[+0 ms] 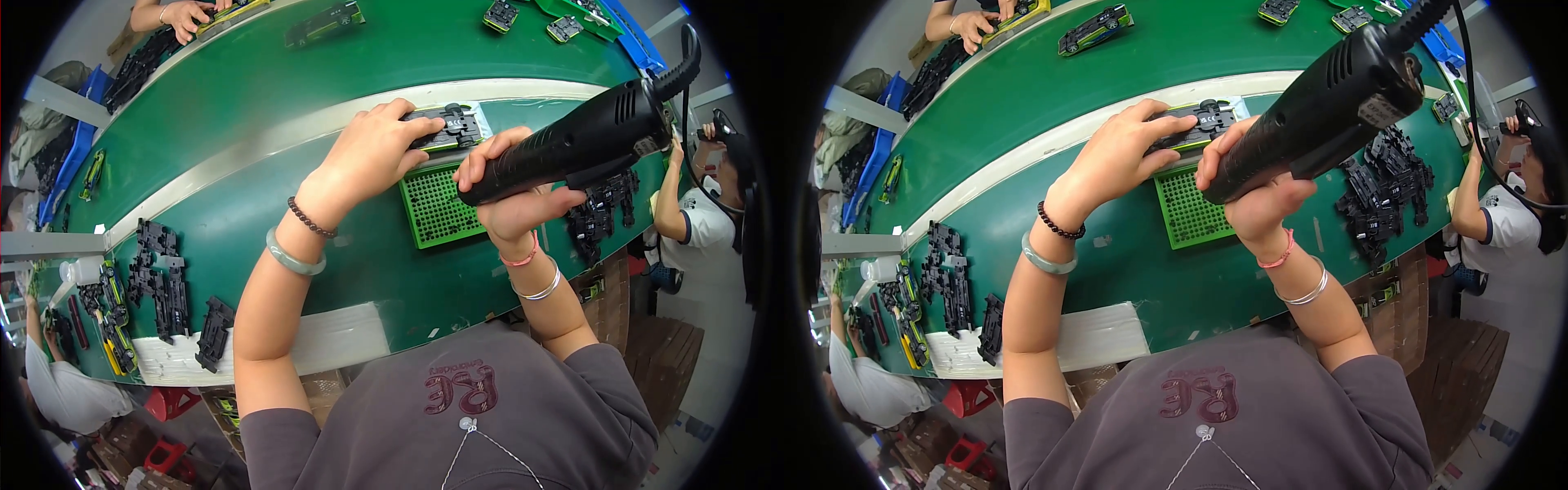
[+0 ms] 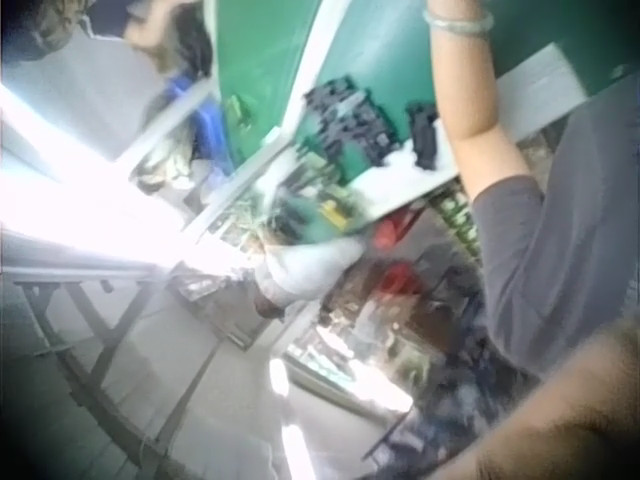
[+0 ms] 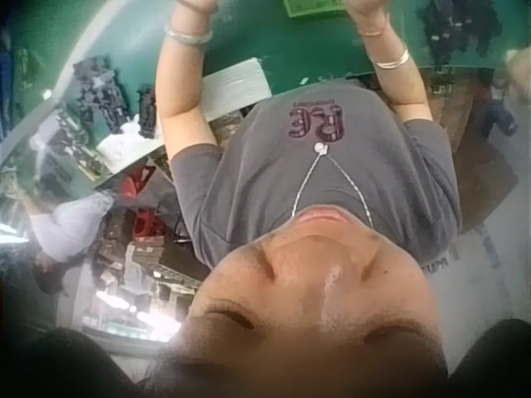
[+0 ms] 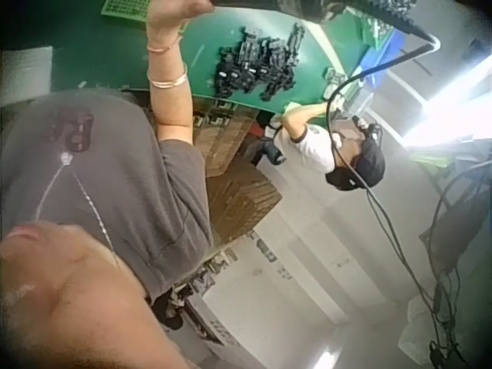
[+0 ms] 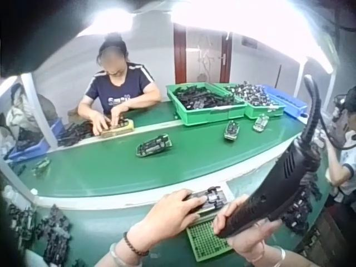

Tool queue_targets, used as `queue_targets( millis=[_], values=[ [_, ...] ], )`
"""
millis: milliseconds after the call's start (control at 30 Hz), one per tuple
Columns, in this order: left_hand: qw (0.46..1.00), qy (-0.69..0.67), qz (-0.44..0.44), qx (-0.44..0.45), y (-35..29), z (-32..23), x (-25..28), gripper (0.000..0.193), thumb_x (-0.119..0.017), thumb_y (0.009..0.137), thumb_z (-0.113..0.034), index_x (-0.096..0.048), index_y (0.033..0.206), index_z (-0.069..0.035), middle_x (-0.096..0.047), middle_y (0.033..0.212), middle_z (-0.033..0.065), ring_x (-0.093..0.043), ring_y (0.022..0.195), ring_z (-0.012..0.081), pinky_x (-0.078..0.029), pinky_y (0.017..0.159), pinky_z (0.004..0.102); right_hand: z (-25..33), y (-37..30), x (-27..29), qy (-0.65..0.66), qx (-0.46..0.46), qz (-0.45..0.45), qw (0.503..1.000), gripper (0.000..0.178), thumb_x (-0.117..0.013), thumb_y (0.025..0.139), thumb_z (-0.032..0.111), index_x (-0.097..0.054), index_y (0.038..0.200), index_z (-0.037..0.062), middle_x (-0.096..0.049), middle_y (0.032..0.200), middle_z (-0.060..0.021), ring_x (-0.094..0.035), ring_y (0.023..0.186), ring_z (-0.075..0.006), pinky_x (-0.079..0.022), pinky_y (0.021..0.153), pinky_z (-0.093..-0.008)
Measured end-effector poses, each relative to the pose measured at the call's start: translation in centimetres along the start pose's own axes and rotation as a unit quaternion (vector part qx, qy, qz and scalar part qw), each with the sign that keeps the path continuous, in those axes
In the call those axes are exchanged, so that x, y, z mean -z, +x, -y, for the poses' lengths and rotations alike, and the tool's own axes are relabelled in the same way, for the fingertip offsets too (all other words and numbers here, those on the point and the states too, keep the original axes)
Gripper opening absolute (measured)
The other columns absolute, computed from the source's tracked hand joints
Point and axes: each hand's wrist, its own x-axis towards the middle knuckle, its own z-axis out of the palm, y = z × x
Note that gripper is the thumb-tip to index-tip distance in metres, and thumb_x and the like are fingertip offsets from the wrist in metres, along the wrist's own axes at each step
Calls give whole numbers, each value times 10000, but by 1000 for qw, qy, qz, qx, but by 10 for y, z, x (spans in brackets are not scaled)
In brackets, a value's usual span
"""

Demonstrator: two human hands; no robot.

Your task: The person assembles plastic electronic toy car components by securing a toy car chassis, an electronic circuit board, and plastic housing together with screws. The screws are driven in using an electric screwdriver.

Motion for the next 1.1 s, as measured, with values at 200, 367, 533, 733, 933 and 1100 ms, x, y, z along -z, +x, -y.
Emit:
queue_targets(
  millis=[200,367,533,733,933,1100],
  values=[
    [1000,7,-8,-7,-1,0,-1,408,-663,746,-116,-584,1146,-118,-549,1027,135,-540,931,311,-455,803,375,-2,-4,1,-46,-22,-17,999,961,-212,549,934,-417,841,42,-498,595,-87,-494,495,-166,-450,491,-284],
    [1000,8,-5,-3,-1,1,0,400,-661,746,-114,-586,1138,-120,-549,1025,137,-542,923,312,-457,795,373,-6,-5,0,-71,-34,8,997,954,-234,554,928,-416,842,37,-486,595,-82,-496,503,-163,-448,488,-279],
    [1000,11,8,11,-1,-2,0,369,-664,747,-165,-598,1110,-148,-548,1029,121,-550,950,289,-443,816,377,-11,-9,-4,-88,-33,-17,995,957,-255,552,925,-417,848,29,-482,598,-77,-497,501,-163,-446,477,-278],
    [1000,-1,-26,-5,-5,8,15,556,-725,697,-218,-514,1200,-110,-520,1137,161,-490,1071,326,-413,900,387,-2,-3,-4,-81,-26,-8,996,973,-241,540,932,-425,841,26,-493,602,-85,-502,501,-165,-453,482,-287],
    [988,29,86,126,-16,15,54,631,-775,638,-261,-486,1158,-49,-536,1111,158,-477,1091,323,-401,918,382,30,36,-24,-25,60,18,998,1011,-194,540,936,-445,845,5,-505,598,-97,-514,485,-175,-455,483,-280],
    [995,2,58,81,-15,27,40,541,-788,606,-247,-541,1031,-20,-573,979,175,-539,945,341,-444,817,392,14,69,-59,-81,67,68,992,1010,-201,551,930,-460,849,0,-528,588,-121,-527,491,-196,-459,476,-291]
  ],
)
